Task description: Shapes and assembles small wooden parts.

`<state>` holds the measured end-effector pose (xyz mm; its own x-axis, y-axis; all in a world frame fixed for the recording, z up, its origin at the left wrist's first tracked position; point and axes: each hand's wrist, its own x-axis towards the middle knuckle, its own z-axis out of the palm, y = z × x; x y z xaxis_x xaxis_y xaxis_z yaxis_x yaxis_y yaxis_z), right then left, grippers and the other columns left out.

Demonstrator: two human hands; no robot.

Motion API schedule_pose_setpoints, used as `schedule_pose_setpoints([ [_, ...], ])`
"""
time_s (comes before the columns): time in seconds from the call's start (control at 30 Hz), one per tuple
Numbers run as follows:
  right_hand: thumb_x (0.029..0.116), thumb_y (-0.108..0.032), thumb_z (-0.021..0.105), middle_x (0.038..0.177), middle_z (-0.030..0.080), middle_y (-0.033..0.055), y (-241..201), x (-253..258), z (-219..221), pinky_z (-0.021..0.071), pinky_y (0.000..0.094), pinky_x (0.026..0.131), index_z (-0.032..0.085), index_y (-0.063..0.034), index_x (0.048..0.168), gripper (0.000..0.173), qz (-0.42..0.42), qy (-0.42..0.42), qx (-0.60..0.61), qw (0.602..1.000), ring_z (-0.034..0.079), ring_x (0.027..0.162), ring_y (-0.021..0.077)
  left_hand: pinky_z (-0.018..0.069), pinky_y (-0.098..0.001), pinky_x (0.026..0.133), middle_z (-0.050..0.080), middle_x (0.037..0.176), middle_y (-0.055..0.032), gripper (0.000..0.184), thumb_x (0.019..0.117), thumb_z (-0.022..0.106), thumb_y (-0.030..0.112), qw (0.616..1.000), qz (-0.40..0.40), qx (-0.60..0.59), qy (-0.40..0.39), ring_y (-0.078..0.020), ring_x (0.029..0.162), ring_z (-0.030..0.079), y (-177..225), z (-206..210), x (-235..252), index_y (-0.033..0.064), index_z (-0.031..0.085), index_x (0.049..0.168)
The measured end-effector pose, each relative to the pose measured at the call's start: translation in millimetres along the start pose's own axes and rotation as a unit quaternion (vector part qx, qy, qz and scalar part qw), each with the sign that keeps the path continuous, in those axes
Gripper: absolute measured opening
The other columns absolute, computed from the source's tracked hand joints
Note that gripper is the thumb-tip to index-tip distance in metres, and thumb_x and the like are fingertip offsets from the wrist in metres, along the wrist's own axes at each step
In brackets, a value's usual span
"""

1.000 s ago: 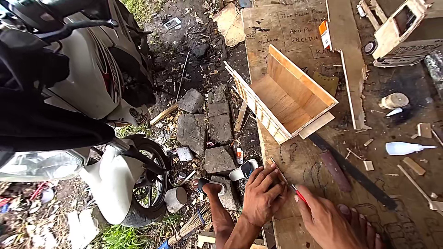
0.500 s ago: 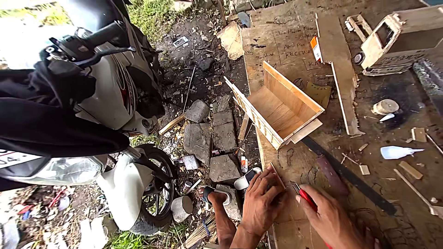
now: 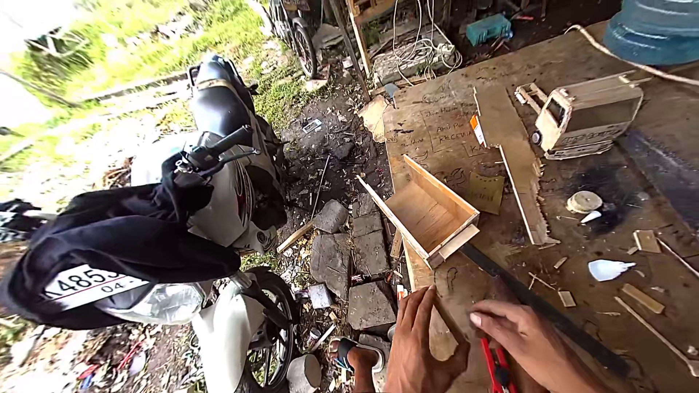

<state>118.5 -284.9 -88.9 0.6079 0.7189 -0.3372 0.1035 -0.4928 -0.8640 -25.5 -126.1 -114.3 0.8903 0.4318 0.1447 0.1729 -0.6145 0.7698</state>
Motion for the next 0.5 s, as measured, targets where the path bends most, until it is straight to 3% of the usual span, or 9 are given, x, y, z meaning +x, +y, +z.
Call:
schedule_pose_setpoints([
  [0.07,0.1003,-0.024,0.063,0.104,0.075,0.0073,-16,-6,-6,0.0620,0.0305,0.080,0.075,-0.0031,0.114,0.028,-0.024,-0.039,0.089,0.995,0.073,0.088,0.0123,0.0495,-0.0407,0.108,0.065,0.133,-0.0182,0.081,0.0739,0.087,0.041,0.999,0.006,0.041,0.034,-0.0287,0.127,0.060,19,-6,7,-0.0048,0.061,0.136],
  [0.17,0.0964,-0.014,0.069,0.100,0.076,0.0075,-39,-11,-16,0.0624,0.0286,0.078,0.073,0.0017,0.112,0.022,-0.015,-0.050,0.170,0.984,0.073,0.083,0.0108,0.0523,-0.0434,0.102,0.067,0.131,-0.0193,0.072,0.0743,0.084,0.046,0.993,-0.016,0.106,0.046,-0.0334,0.122,0.063,42,-10,16,-0.0028,0.069,0.126],
  [0.27,0.0901,-0.005,0.072,0.100,0.076,0.0068,-47,-5,-25,0.0614,0.0269,0.080,0.075,0.0010,0.110,0.021,0.023,-0.031,0.181,0.983,0.073,0.085,0.0096,0.0537,-0.0450,0.098,0.068,0.129,-0.0205,0.063,0.0738,0.084,0.048,0.991,-0.041,0.124,0.038,-0.0370,0.120,0.064,56,-6,25,0.0004,0.075,0.114],
  [0.33,0.0895,-0.005,0.071,0.100,0.076,0.0055,-43,2,-32,0.0606,0.0271,0.080,0.076,-0.0013,0.108,0.019,0.038,-0.007,0.176,0.984,0.072,0.087,0.0095,0.0543,-0.0435,0.098,0.067,0.130,-0.0196,0.065,0.0752,0.084,0.054,0.993,-0.045,0.109,0.028,-0.0353,0.119,0.064,59,-4,30,0.0024,0.076,0.114],
  [0.4,0.0890,-0.006,0.070,0.100,0.075,0.0058,-37,11,-40,0.0611,0.0294,0.079,0.077,-0.0027,0.105,0.017,0.048,0.019,0.180,0.982,0.072,0.086,0.0126,0.0537,-0.0426,0.097,0.067,0.130,-0.0182,0.054,0.0797,0.084,0.044,0.997,-0.046,0.061,0.023,-0.0332,0.117,0.063,59,-4,33,0.0037,0.077,0.116],
  [0.5,0.0883,-0.009,0.070,0.110,0.073,0.0085,-28,28,-54,0.0624,0.0333,0.083,0.078,-0.0036,0.102,0.017,0.030,0.033,0.191,0.981,0.072,0.094,0.0182,0.0563,-0.0333,0.094,0.072,0.116,-0.0125,0.022,0.0877,0.075,0.010,0.997,-0.025,-0.005,0.069,-0.0225,0.108,0.067,49,1,39,0.0058,0.079,0.108],
])
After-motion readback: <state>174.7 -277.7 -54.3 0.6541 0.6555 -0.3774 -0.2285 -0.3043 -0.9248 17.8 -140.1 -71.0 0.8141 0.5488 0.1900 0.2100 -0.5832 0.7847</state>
